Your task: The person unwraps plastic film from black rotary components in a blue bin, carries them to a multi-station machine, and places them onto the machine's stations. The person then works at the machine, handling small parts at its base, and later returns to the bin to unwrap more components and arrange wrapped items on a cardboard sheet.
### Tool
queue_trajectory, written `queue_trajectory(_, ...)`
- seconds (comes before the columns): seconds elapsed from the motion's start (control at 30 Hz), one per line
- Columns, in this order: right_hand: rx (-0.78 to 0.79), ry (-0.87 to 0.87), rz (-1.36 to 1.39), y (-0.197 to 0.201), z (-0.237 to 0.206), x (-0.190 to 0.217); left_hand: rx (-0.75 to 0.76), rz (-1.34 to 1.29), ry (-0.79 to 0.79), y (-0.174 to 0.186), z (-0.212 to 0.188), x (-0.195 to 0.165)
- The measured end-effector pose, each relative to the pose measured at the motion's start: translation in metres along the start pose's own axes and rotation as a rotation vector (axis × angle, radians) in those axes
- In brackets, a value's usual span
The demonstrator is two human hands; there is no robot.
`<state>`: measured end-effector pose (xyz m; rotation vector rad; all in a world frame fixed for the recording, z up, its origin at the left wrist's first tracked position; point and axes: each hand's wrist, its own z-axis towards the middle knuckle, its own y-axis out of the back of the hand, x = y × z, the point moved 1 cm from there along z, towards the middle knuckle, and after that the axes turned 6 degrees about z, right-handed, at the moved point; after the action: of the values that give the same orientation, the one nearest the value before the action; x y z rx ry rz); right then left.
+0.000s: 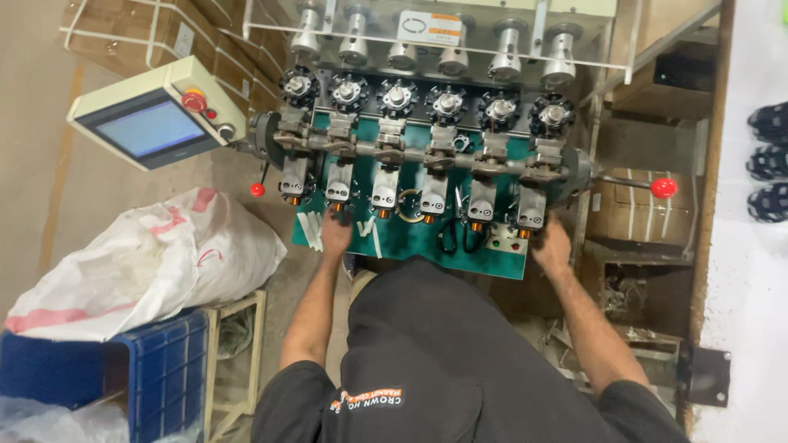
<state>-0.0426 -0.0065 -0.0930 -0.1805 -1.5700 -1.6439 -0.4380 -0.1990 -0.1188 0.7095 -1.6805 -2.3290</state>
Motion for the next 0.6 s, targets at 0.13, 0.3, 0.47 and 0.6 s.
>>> queue_trajectory(0.13,0.304,-0.202,-0.147,-0.033,-0.028,0.013,0.338,-0.192,0.107,-0.015,-0.057,-0.022)
queue_trajectory(0.3,0.871,-0.377,-0.505,-0.044,-0.001,0.000,0.444,-0.177,-0.125,0.001,-0.106,-0.011)
queue_trajectory(0.47,0.861,-0.308,-0.482,-0.046,0.006,0.001,0.587,-0.042,-0.209,-0.002,-0.111,-0.001)
queue_trajectory(0.6,0.914,-0.366,-0.500,-0.051,0.002,0.003,0.841,0.038,-0.192,-0.014,-0.114,-0.002)
